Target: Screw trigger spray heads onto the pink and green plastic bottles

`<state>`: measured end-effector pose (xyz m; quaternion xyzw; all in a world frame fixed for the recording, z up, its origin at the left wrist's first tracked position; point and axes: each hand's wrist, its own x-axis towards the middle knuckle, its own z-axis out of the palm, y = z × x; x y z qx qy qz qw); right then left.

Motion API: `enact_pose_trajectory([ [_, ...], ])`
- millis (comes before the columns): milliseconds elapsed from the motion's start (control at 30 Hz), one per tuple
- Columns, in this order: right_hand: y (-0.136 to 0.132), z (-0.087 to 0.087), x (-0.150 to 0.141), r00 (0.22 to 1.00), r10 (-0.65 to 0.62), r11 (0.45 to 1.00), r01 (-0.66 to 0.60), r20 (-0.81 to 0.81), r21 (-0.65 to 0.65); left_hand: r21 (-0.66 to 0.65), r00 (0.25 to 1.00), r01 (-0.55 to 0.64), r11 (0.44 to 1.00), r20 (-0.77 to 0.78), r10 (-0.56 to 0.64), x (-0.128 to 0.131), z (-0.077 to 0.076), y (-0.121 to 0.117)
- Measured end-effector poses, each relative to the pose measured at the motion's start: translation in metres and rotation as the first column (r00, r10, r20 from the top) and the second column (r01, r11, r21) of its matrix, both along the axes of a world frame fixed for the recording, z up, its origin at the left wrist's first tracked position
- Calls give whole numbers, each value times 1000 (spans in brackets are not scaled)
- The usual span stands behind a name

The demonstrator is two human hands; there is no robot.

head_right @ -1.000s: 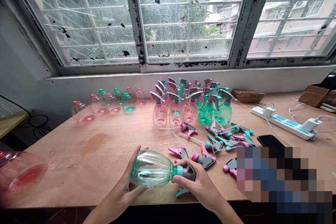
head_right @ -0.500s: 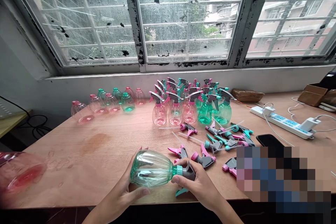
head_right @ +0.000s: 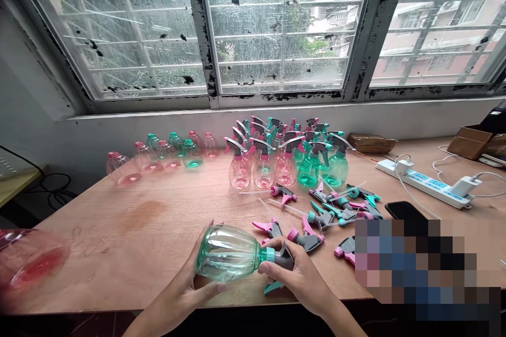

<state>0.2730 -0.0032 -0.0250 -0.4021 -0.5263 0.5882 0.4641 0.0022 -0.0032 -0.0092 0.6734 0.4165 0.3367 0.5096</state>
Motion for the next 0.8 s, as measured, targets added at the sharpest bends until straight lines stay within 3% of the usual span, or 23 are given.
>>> enact_pose_trajectory([
  [800, 0, -2, 1, 1000, 12, 1000, -12, 7, -12, -48, 1000, 23, 999, 5, -23, 0, 3, 2],
])
